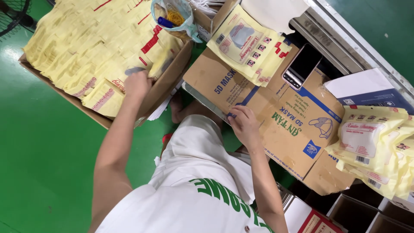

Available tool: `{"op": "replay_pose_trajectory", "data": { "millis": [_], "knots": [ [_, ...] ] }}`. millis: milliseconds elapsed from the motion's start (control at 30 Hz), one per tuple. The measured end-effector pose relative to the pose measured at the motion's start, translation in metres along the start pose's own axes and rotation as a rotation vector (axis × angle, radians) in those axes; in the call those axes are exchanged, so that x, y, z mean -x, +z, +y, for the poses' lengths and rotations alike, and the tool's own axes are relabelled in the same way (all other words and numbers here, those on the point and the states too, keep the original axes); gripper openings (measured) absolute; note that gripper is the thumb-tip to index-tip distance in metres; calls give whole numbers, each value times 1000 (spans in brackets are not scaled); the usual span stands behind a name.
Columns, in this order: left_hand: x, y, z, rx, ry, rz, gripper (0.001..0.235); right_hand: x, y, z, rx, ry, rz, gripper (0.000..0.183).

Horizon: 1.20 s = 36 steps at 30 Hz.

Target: The person is packaging stacks of face masks into individual yellow and red plastic packets and then placing the packets into cardboard boxes.

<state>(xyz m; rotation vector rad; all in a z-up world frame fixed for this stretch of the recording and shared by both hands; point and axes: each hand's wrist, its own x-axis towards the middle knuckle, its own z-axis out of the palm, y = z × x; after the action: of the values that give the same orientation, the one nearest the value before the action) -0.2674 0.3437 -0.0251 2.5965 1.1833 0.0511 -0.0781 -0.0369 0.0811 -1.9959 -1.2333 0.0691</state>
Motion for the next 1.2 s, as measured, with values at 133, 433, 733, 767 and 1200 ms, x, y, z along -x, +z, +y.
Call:
{"op": "replay_pose_trajectory", "data": {
  "millis": [133, 433, 733, 767, 1200],
  "knots": [
    [32, -104, 50, -102, 145, 154, 12, -12, -11, -17, -40, 8, 6, 25],
    [106, -218, 197, 488, 367, -394, 24, -46, 7, -80, -59, -274, 241, 29],
    [93, -143, 246, 604, 624, -544, 26, -24, -78, 26, -899, 540, 657, 10],
    [89, -130, 249, 682, 619, -619, 26, -23, -89, 44, -510, 448, 660, 8],
    [59, -65, 252, 1424, 524, -817, 29, 88, -104, 175, -1139, 625, 93, 92]
  ]
}}
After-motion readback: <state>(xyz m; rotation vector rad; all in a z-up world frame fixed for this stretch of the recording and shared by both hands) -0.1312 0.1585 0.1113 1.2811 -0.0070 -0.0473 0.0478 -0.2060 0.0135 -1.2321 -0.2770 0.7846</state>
